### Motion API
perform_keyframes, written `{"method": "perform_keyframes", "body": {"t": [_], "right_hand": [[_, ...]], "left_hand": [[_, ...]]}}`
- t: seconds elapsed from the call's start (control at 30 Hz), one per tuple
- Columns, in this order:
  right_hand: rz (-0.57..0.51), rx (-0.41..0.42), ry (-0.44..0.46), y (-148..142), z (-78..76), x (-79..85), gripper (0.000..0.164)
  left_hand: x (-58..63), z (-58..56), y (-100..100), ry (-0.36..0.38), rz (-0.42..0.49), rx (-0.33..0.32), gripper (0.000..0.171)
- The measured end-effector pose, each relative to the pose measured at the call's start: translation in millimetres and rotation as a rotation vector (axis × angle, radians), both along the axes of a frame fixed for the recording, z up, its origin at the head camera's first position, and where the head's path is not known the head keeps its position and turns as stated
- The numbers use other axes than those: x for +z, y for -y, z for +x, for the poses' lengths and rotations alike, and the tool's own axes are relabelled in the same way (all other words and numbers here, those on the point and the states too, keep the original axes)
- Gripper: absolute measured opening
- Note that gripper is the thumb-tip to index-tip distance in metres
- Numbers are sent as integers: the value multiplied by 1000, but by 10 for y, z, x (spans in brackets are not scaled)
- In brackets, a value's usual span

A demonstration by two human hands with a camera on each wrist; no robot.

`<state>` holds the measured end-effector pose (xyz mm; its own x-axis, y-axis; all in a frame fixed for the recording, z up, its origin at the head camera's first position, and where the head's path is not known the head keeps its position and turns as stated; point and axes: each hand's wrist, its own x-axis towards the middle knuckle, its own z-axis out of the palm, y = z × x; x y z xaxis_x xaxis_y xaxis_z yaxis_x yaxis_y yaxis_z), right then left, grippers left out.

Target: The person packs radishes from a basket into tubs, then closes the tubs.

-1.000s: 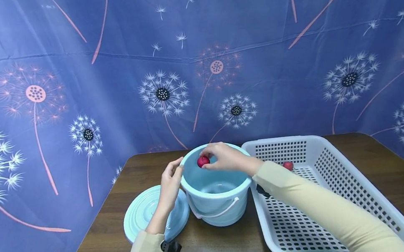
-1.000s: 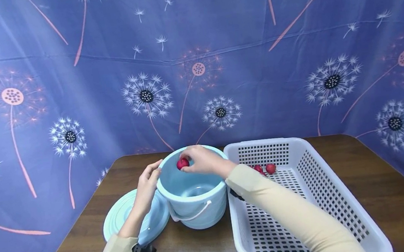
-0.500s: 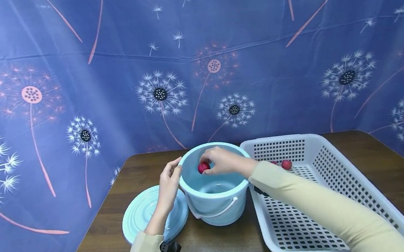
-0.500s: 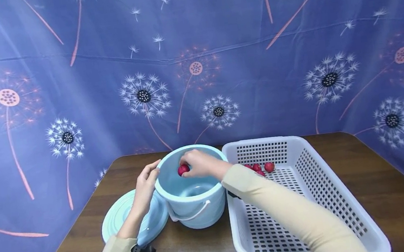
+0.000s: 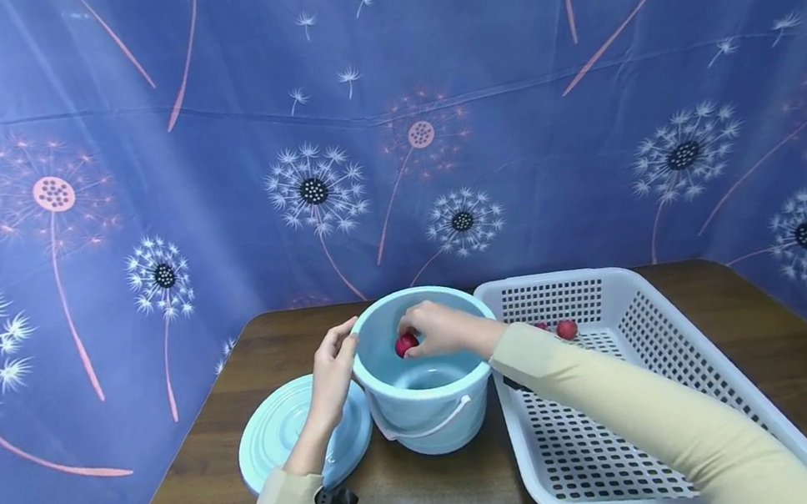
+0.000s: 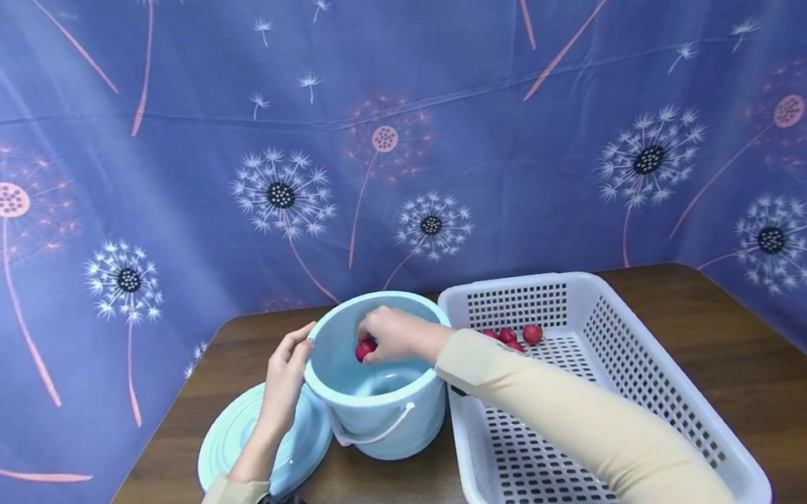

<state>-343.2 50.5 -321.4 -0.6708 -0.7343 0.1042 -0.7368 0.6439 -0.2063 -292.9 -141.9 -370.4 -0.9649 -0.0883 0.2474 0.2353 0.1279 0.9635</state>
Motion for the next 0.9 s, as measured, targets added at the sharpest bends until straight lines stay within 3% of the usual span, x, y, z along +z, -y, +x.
{"method": "perform_keyframes", "body": {"t": [0.43,0.9], "right_hand": [[57,3,3,18,24,-20,29],[-3,40,-18,-2,24,2,24]], "left_hand": [[16,35,6,8,-4,-11,37],[33,34,-3,14,-19,-4,37]]}}
